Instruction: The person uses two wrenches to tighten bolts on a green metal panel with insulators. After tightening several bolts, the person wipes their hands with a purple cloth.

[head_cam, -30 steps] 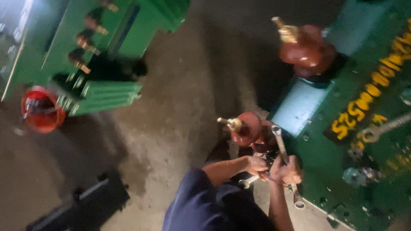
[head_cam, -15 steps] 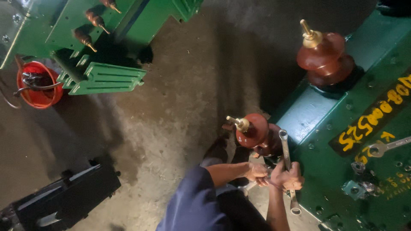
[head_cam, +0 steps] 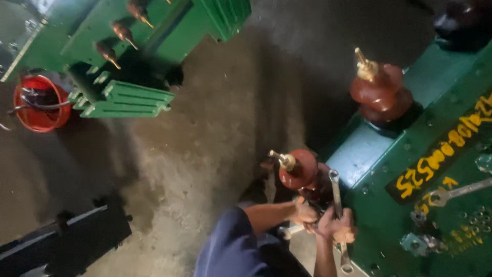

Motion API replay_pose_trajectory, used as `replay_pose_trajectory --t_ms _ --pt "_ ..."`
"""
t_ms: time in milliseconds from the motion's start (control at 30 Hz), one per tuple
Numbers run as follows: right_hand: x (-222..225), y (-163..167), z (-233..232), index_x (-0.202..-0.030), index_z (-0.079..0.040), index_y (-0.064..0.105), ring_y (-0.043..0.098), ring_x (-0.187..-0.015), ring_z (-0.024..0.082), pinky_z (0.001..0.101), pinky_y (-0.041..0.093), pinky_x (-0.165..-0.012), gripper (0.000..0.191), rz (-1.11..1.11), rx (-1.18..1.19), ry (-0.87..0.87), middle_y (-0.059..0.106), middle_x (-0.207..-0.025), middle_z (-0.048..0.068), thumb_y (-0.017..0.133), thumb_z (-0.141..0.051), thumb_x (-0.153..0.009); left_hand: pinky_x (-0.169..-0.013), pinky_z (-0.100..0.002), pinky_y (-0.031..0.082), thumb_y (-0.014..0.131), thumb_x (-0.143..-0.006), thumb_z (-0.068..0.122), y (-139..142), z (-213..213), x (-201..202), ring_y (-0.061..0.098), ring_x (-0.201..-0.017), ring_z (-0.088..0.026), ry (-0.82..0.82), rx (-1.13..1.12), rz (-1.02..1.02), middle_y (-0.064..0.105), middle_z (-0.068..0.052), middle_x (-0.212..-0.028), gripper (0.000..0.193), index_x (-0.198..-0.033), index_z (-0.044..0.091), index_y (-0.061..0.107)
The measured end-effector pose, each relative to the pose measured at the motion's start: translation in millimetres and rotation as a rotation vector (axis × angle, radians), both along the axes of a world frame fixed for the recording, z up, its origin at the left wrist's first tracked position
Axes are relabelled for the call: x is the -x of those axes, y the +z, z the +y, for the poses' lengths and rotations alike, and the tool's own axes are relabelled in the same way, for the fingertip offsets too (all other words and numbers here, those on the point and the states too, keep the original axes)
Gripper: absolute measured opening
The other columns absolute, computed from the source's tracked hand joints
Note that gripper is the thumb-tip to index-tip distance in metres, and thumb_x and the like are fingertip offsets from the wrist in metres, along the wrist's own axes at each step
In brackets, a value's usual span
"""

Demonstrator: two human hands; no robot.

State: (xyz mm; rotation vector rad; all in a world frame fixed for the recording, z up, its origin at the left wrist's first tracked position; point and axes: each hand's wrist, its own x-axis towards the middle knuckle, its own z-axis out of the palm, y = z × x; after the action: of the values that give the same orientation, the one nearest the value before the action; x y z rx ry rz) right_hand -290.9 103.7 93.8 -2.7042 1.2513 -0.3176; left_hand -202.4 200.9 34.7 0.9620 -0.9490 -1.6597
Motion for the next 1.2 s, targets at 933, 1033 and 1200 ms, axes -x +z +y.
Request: replay_pose_trajectory --t_ms 933,1033,1200 --pt "-9 4 0 -0.066 -0.014 0.050 0.052 -0.055 0.033 0.0463 0.033 -0.052 0.046 -0.063 -0.012 -0.013 0.055 -0.062 0.010 0.080 -0.042 -0.086 -0.057 -0.031 0.046 0.057 -0.093 0.015 4 -5 -1 0.058 -0.066 -0.012 0.145 -0.130 0.167 0.063 -0.001 -0.075 0.013 -0.083 0.007 0.062" --pt "-10 8 1 -0.066 -0.013 0.049 0.053 -0.056 0.032 0.0460 0.033 -0.053 0.046 -0.093 -0.052 0.001 0.056 -0.064 0.010 0.079 -0.041 -0.086 -0.058 -0.031 0.046 0.057 -0.093 0.015 0 -3 4 0.058 -0.066 -0.012 0.138 -0.141 0.178 0.063 -0.001 -0.075 0.014 -0.083 0.007 0.062" --pt "-13 16 3 -0.065 -0.014 0.049 0.053 -0.054 0.030 0.0452 0.032 -0.052 0.042 -0.173 -0.052 0.026 0.055 -0.062 0.008 0.079 -0.035 -0.085 -0.058 -0.030 0.046 0.057 -0.094 0.015 -4 0 7 0.059 -0.067 -0.012 0.143 -0.164 0.196 0.064 -0.001 -0.076 0.014 -0.085 0.007 0.063"
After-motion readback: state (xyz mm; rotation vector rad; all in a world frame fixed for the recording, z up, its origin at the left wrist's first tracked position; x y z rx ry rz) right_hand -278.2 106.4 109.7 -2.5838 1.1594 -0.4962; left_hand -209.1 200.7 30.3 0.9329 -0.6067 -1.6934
